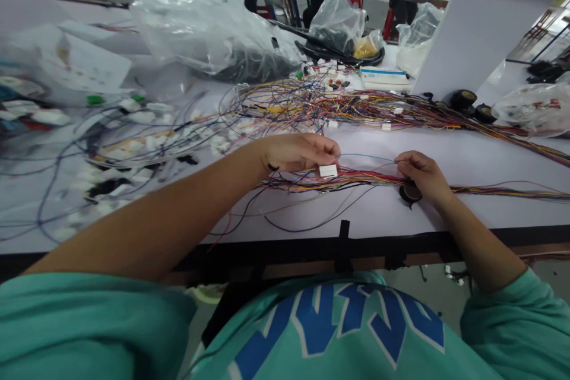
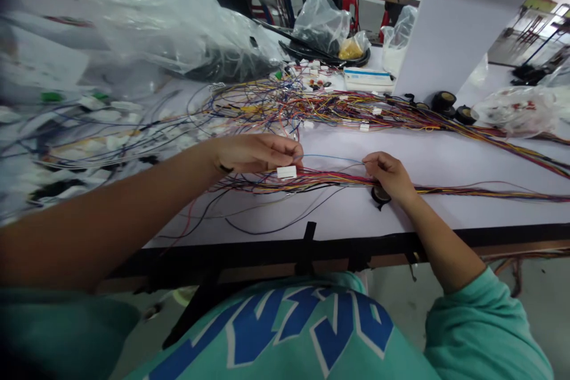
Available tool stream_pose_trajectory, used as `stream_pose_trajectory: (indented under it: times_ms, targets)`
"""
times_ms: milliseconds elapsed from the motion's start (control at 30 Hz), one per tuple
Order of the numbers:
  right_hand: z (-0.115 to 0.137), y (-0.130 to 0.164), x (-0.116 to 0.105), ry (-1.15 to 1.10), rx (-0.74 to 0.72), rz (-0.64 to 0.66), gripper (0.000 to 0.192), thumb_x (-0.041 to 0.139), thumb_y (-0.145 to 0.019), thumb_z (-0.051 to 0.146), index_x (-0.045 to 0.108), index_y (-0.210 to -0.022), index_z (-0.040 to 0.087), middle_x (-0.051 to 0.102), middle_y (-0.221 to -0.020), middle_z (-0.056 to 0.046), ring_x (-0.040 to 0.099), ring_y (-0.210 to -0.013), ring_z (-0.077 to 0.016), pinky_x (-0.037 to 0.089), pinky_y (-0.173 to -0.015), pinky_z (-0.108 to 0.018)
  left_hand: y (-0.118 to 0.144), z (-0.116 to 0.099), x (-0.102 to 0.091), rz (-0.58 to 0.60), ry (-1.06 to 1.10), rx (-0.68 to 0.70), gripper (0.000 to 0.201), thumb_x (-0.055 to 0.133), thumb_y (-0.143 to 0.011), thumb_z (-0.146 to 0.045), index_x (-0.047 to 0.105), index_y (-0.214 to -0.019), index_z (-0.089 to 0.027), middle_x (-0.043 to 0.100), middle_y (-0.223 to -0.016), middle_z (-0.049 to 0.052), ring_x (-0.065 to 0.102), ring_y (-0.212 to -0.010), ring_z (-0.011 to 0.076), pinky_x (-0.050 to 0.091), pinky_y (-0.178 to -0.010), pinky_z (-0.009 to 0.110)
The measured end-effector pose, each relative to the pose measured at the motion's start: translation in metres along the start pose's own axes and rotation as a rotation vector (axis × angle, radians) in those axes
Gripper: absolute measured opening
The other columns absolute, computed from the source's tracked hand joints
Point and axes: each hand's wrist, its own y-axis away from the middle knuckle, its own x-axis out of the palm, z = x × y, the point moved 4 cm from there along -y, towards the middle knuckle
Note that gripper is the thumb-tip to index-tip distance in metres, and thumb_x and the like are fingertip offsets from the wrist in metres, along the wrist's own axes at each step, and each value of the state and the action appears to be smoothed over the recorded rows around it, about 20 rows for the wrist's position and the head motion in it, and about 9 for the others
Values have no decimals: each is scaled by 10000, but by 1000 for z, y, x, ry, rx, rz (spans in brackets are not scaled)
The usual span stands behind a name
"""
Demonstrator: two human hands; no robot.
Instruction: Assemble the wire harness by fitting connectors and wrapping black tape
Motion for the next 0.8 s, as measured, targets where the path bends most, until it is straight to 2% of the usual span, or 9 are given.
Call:
stream_pose_trajectory:
  times_ms: [133, 200, 267, 367, 467, 567, 633, 733, 800]
  targets:
    - [0, -1, 1, -56, -1, -10, 228, 604, -675, 406, 526, -734, 199, 493, -533, 68, 420, -485, -68, 332, -493, -233, 6, 0, -6, -80, -238, 53, 412, 572, -660, -489, 518, -902, -161, 614, -905, 68, 570, -809, 149, 445, -672, 257]
    - [0, -1, 1, -72, 8, -10, 232, 609, -667, 404, 518, -733, 201, 494, -531, 70, 426, -485, -69, 338, -493, -233, 9, -1, -2, -159, -381, 77, 456, 581, -652, -471, 501, -996, -182, 589, -1029, 62, 555, -920, 167, 443, -758, 280]
    - [0, -1, 1, -88, 19, -8, 233, 611, -659, 398, 514, -735, 201, 497, -532, 71, 430, -483, -69, 343, -491, -234, 12, -3, 5, -254, -568, 60, 478, 596, -650, -429, 485, -1052, -197, 568, -1077, 62, 547, -946, 184, 441, -794, 301]
    - [0, -1, 1, -97, 20, -14, 214, 598, -666, 382, 512, -736, 199, 498, -533, 70, 428, -479, -67, 348, -491, -233, 14, -9, 17, -383, -880, 49, 360, 511, -739, -329, 500, -1064, -175, 564, -1083, 90, 542, -967, 211, 424, -842, 341]
    - [-2, -1, -1, -48, -3, -19, 178, 562, -700, 365, 516, -744, 199, 502, -547, 61, 438, -493, -73, 360, -500, -236, 11, -16, 27, -380, -1119, 58, 252, 396, -811, -256, 567, -972, -162, 582, -1062, 110, 533, -1009, 234, 392, -883, 365]
    - [-1, 0, -3, 137, -87, -57, 117, 547, -717, 309, 547, -760, 201, 540, -634, 29, 477, -561, -93, 390, -540, -251, 8, -21, 30, -375, -1275, 30, 249, 371, -820, -224, 607, -887, -180, 612, -1012, 99, 527, -1021, 243, 374, -891, 369]
    - [3, 2, -5, 339, -207, -131, 80, 560, -705, 257, 580, -762, 204, 569, -744, -10, 503, -643, -120, 408, -573, -270, 7, -23, 29, -392, -1313, 13, 257, 370, -809, -201, 617, -880, -188, 624, -975, 91, 530, -1005, 241, 378, -874, 364]
    - [11, 8, -5, 635, -410, -209, 72, 544, -725, 195, 612, -711, 213, 571, -768, -40, 512, -720, -159, 416, -625, -298, 5, -25, 29, -395, -1252, 14, 267, 383, -780, -199, 618, -905, -179, 620, -949, 92, 543, -949, 230, 396, -846, 347]
    - [14, 11, -1, 766, -496, -181, 145, 507, -753, 164, 622, -684, 217, 576, -717, -41, 515, -716, -167, 412, -641, -303, 4, -24, 29, -390, -1183, 5, 275, 394, -760, -207, 610, -925, -172, 607, -952, 89, 543, -937, 220, 400, -847, 329]
